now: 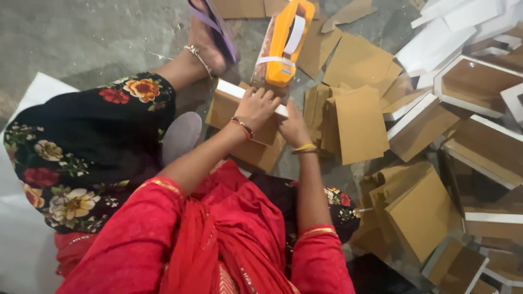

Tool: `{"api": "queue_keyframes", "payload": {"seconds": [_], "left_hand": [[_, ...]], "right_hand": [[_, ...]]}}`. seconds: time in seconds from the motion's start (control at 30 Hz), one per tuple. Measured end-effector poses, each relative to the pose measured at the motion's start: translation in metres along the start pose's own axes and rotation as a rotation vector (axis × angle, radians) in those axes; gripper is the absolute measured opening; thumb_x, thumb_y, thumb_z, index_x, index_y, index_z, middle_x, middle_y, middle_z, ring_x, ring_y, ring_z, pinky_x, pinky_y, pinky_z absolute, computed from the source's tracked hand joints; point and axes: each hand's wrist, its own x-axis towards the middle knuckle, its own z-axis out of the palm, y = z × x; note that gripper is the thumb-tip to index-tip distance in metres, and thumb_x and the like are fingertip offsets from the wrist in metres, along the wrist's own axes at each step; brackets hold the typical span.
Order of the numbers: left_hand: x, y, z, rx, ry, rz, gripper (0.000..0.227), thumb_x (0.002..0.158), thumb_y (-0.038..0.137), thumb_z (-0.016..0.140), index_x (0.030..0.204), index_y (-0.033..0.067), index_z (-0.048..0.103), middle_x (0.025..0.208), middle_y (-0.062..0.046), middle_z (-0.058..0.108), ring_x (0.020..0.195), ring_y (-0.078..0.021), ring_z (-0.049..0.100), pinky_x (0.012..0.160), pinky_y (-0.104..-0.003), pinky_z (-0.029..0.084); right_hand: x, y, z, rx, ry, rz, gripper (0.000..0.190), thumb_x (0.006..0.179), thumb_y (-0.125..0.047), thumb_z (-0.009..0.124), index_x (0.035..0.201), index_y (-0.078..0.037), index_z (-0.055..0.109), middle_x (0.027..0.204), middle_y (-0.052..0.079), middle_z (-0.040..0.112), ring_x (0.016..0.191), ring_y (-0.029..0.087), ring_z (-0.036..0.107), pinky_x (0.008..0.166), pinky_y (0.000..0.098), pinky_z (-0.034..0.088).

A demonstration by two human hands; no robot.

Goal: The person sits on the floor and assembles small cardboard boxes by inserting white foam inserts into the brown cardboard shells. They use a handheld tape dispenser to seal the boxes shut, repeating the process for multiple units.

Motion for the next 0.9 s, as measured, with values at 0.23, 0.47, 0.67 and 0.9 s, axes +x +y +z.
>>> {"api": "queue_keyframes", "payload": {"seconds": [0.23,0.47,0.67,0.9], "left_hand": [[-0.005,-0.002,-0.002,0.031,-0.005,0.028,0.017,0.095,0.03,0.057,0.105,0.0195,0.064,0.098,-0.001,0.062,0.099,-0.0202,0.061,0.089,-0.04,0.045],[-0.013,0.001,-0.002,-0.016,0.107,-0.068,0.016,0.088,0.026,0.059,0.103,0.0201,0.064,0.097,-0.001,0.062,0.098,-0.0198,0.061,0.093,-0.04,0.045],[-0.008,-0.001,-0.009,-0.045,0.091,-0.05,0.02,0.089,0.033,0.062,0.097,0.0151,0.063,0.095,-0.004,0.061,0.096,-0.0218,0.061,0.092,-0.041,0.045],[-0.009,-0.001,-0.008,-0.047,0.103,-0.072,0.015,0.087,0.025,0.062,0.097,0.0155,0.063,0.094,-0.002,0.061,0.098,-0.0206,0.061,0.092,-0.04,0.045]], "right_hand": [[0.111,0.006,-0.025,0.421,0.297,0.425,0.035,0.101,-0.036,0.067,0.118,-0.005,0.072,0.098,0.001,0.067,0.088,0.013,0.064,0.078,0.0308,0.055],[0.06,-0.049,-0.017,0.354,0.403,0.281,0.034,0.101,-0.032,0.073,0.089,-0.001,0.065,0.078,-0.003,0.057,0.073,0.008,0.049,0.064,0.0274,0.042],[-0.029,-0.058,0.009,0.413,0.3,0.647,0.035,0.09,-0.043,0.076,0.092,-0.008,0.073,0.079,-0.006,0.062,0.068,0.004,0.051,0.057,0.0225,0.04],[-0.029,-0.014,0.018,0.45,0.212,0.717,0.037,0.089,-0.041,0.076,0.101,-0.006,0.074,0.088,-0.003,0.07,0.074,0.005,0.06,0.062,0.0228,0.049]]}}
